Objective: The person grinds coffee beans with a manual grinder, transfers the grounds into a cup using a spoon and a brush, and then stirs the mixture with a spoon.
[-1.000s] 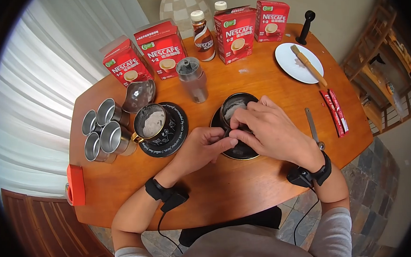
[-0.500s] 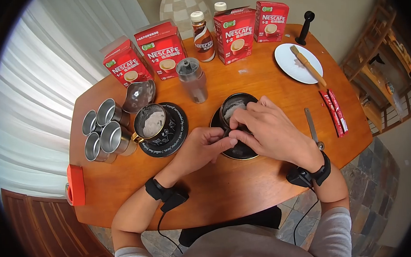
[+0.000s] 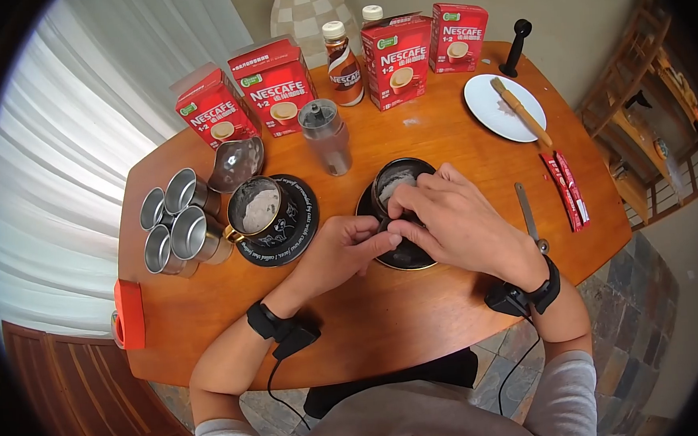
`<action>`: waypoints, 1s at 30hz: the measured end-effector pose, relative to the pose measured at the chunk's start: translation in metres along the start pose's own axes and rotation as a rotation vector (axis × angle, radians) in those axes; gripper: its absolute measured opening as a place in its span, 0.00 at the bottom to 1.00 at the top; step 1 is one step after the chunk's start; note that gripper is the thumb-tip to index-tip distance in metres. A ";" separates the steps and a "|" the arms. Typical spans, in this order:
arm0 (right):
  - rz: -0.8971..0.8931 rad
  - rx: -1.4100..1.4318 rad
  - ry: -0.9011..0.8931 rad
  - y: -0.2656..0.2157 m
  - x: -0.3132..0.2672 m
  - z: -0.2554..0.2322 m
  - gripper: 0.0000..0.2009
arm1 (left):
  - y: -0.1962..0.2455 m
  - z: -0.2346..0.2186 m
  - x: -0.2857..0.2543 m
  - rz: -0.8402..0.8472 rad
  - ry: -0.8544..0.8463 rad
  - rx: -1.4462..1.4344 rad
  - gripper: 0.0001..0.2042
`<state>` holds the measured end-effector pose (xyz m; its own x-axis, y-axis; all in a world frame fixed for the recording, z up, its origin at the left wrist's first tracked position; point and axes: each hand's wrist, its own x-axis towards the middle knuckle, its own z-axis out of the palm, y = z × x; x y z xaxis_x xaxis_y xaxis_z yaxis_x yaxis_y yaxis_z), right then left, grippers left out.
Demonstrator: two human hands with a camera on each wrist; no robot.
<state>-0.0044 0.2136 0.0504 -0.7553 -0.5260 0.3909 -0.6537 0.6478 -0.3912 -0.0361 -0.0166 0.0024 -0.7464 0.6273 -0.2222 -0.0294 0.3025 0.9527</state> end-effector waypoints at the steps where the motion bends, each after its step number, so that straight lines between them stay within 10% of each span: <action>1: 0.000 -0.001 0.000 0.000 0.000 0.000 0.08 | 0.000 0.000 0.000 -0.002 0.000 0.003 0.12; 30: 0.004 -0.015 -0.005 -0.002 -0.001 0.000 0.08 | 0.000 0.002 0.000 0.015 0.023 -0.015 0.12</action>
<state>-0.0024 0.2131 0.0505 -0.7584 -0.5257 0.3852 -0.6495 0.6584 -0.3803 -0.0343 -0.0154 0.0018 -0.7622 0.6147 -0.2032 -0.0278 0.2824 0.9589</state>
